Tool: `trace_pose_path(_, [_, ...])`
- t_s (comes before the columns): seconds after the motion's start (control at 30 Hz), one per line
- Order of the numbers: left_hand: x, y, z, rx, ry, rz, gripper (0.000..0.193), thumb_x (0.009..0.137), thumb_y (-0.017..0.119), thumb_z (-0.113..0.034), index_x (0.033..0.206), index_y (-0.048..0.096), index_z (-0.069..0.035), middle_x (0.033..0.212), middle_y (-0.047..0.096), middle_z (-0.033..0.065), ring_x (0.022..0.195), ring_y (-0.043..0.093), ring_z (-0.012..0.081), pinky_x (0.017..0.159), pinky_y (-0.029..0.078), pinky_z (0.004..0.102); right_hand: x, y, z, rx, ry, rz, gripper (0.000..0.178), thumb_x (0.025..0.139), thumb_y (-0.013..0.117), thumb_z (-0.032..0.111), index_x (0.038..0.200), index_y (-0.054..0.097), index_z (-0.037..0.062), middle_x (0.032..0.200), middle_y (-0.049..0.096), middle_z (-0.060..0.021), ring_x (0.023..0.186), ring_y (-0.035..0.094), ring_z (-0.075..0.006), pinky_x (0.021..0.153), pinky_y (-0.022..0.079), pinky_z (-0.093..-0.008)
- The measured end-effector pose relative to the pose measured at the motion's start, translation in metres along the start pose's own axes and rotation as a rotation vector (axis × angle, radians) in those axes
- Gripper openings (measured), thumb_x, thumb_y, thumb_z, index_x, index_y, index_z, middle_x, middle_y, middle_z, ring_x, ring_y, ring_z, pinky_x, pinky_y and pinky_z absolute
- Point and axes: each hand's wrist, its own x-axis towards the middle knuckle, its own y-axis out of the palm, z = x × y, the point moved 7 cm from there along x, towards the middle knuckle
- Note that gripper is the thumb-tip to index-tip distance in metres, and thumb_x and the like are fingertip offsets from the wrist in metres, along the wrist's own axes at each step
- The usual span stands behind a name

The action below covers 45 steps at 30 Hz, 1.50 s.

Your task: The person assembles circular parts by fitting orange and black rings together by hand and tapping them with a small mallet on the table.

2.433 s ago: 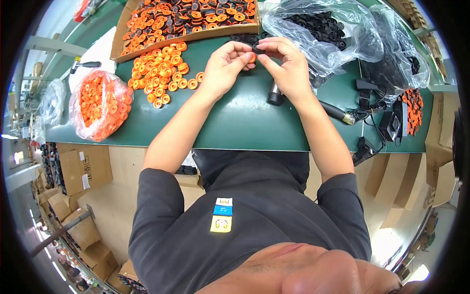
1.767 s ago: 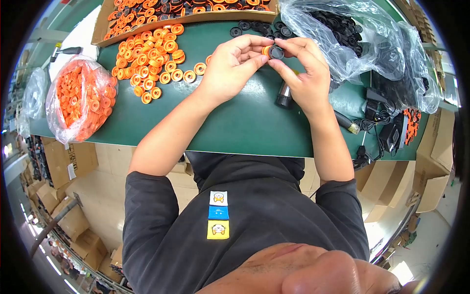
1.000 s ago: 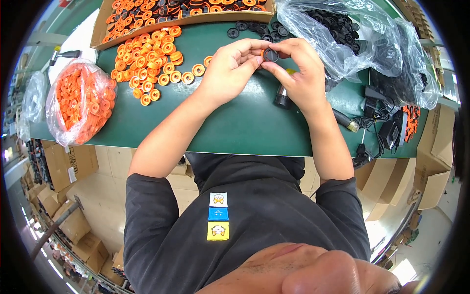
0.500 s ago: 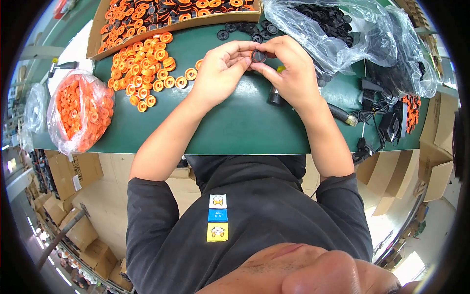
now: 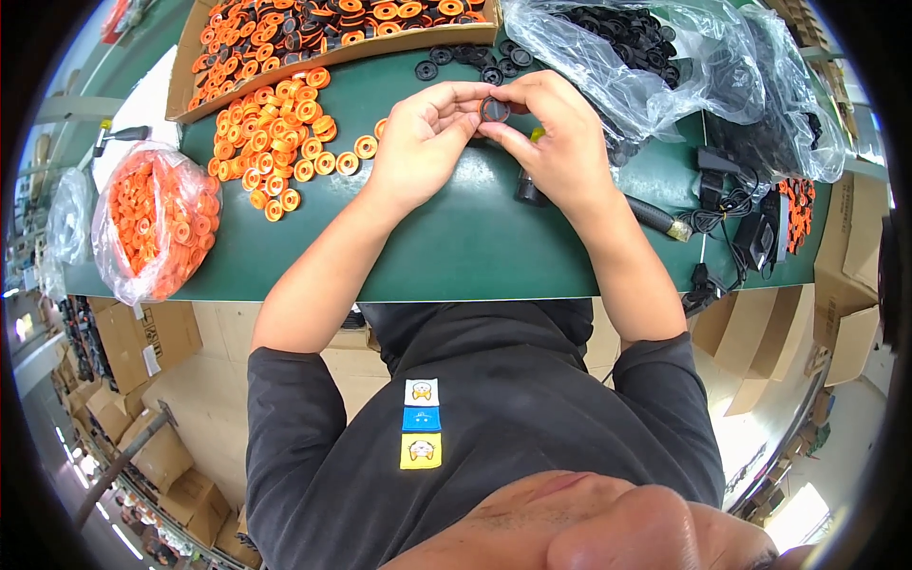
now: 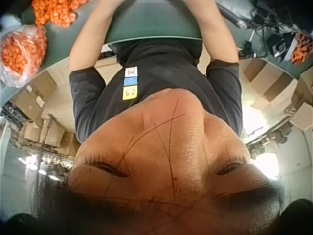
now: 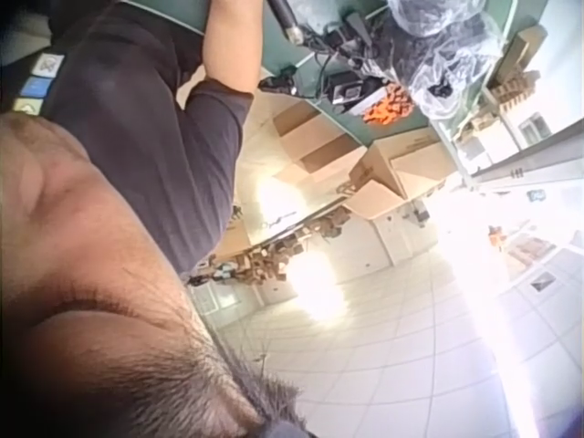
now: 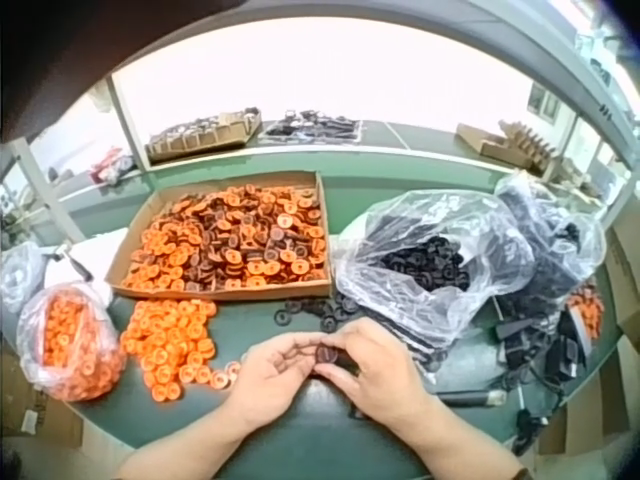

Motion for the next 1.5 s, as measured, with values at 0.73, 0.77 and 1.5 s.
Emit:
trace_pose_path(0.73, [-0.0027,-0.0014,-0.0033,-0.054,-0.02,-0.044,0.027,0.099,0.058,-0.004,0.124,0.062,0.007,0.112,0.07,0.0123,0.097,0.066,0.0141,0.09,0.054,0.0276,0.0001,0.0004,0.0051,-0.012,-0.078,-0.038,0.037,0.068,0.084,0.008,0.1,0.066,0.0008,0.095,0.064,-0.0126,0.085,0.065,-0.0313,0.074,0.054,-0.0377])
trace_pose_path(0.77, [-0.0028,-0.0017,-0.0028,-0.054,-0.02,-0.044,0.027,0.099,0.058,-0.004,0.124,0.062,0.007,0.112,0.07,0.0123,0.097,0.066,0.0141,0.09,0.054,0.0276,-0.0005,0.0004,0.005,-0.019,-0.078,-0.039,0.036,0.068,0.084,0.008,0.099,0.066,0.0007,0.095,0.064,-0.0127,0.086,0.065,-0.0314,0.074,0.054,-0.0377])
trace_pose_path(1.5, [-0.0026,-0.0034,-0.0048,-0.029,0.008,-0.024,0.031,0.096,0.052,0.002,0.125,0.062,0.007,0.111,0.07,0.0118,0.099,0.067,0.016,0.092,0.054,0.0297,0.0006,-0.0003,0.0086,0.007,-0.057,-0.035,0.035,0.07,0.083,0.007,0.099,0.066,0.0002,0.097,0.063,-0.0131,0.087,0.064,-0.0322,0.075,0.053,-0.0384])
